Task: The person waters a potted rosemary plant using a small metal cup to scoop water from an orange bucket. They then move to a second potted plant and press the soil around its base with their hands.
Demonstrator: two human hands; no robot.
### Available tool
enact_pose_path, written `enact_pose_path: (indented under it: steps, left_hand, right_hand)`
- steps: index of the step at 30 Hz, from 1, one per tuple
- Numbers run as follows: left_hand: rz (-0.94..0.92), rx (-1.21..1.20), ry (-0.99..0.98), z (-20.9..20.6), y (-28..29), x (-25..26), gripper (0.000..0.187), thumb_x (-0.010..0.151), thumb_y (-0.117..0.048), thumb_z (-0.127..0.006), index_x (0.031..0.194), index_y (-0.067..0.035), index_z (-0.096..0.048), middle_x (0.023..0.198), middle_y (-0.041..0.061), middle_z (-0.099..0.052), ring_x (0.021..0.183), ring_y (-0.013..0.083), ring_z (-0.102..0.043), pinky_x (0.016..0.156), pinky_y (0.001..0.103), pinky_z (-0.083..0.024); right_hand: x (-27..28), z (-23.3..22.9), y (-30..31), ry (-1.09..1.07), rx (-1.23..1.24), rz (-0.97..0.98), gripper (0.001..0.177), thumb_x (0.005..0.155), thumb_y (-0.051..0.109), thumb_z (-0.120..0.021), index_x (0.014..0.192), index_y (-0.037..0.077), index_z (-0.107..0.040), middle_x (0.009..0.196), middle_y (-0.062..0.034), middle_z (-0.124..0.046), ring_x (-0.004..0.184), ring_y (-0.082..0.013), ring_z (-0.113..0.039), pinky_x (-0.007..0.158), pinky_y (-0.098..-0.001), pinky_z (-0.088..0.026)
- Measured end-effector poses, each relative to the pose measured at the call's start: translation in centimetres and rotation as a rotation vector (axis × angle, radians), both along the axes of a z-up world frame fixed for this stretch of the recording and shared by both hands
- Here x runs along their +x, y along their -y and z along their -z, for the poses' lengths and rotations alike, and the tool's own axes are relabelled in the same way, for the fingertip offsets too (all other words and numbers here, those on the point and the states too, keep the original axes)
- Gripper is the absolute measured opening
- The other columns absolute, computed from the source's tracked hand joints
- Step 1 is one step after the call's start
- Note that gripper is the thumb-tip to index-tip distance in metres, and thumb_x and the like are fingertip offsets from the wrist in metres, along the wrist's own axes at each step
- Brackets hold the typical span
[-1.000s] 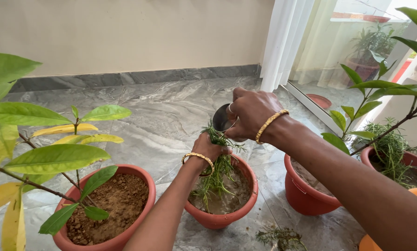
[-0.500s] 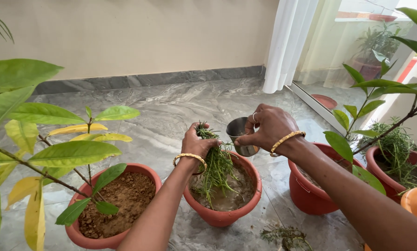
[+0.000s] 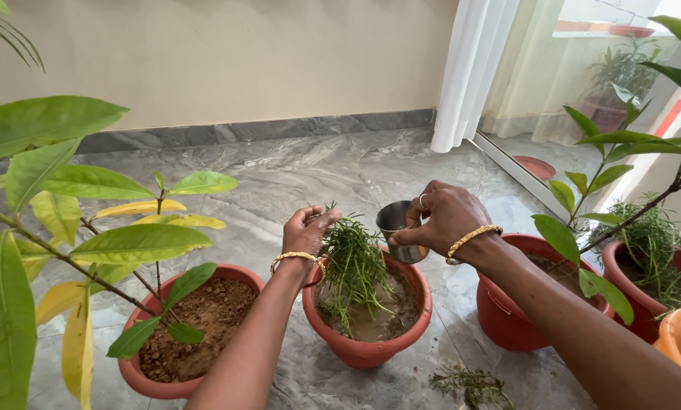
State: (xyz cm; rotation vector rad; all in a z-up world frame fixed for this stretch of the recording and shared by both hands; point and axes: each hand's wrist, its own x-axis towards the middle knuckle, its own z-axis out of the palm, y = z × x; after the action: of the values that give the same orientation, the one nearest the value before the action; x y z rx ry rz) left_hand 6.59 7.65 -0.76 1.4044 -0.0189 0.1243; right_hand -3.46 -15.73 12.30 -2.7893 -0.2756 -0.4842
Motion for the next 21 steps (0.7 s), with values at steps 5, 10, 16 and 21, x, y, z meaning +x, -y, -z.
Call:
enact_pose_path:
  steps: [5, 10, 16, 21]
  left_hand:
    - [-0.064, 0.122, -0.227, -0.4, -0.1, -1.2, 0.086, 0.079, -0.071, -0.063, 0.137, -0.007, -0.056, 0.108, 0.011, -0.063, 0.112, 0.0238, -0.061, 0.101, 0.045, -0.045]
    - [-0.188, 0.145, -0.219, -0.4, 0.3, -2.2, 0.084, 0.088, -0.074, -0.054, 0.123, 0.002, -0.066, 0.114, 0.026, -0.064, 0.103, 0.0364, -0.066, 0.096, 0.049, -0.051]
    - [-0.351, 0.375, 0.069, -3.8, 2.2, -5.1, 0.054, 0.087, -0.049, -0.060, 0.121, -0.008, -0.058, 0.120, 0.011, -0.055, 0.106, 0.0238, -0.061, 0.094, 0.043, -0.051]
    - [-0.454, 0.691, 0.451, -7.5, 5.2, -9.1, 0.037, 0.084, -0.032, -0.066, 0.111, -0.007, -0.064, 0.120, 0.012, -0.055, 0.118, 0.0289, -0.051, 0.101, 0.048, -0.042]
  right_hand:
    - [-0.1, -0.3, 0.1, 0.026, 0.013, -0.010, 0.041, 0.054, 0.051, -0.092, 0.067, 0.015, -0.080, 0.083, -0.0060, -0.068, 0.080, -0.0233, -0.068, 0.073, -0.0396, -0.053]
    - [-0.4, -0.4, 0.6, 0.041, 0.023, -0.007, 0.041, 0.054, 0.052, -0.092, 0.068, 0.015, -0.081, 0.082, -0.0062, -0.069, 0.078, -0.0231, -0.068, 0.074, -0.0387, -0.053]
    - [-1.8, -0.6, 1.4, 0.064, 0.067, -0.023, 0.039, 0.053, 0.048, -0.094, 0.066, 0.013, -0.081, 0.081, -0.0072, -0.071, 0.076, -0.0227, -0.068, 0.074, -0.0379, -0.053]
    - [-4.5, -1.1, 2.9, 0.035, 0.111, 0.024, 0.040, 0.055, 0.048, -0.093, 0.069, 0.013, -0.081, 0.085, -0.0056, -0.071, 0.075, -0.0215, -0.069, 0.073, -0.0363, -0.054]
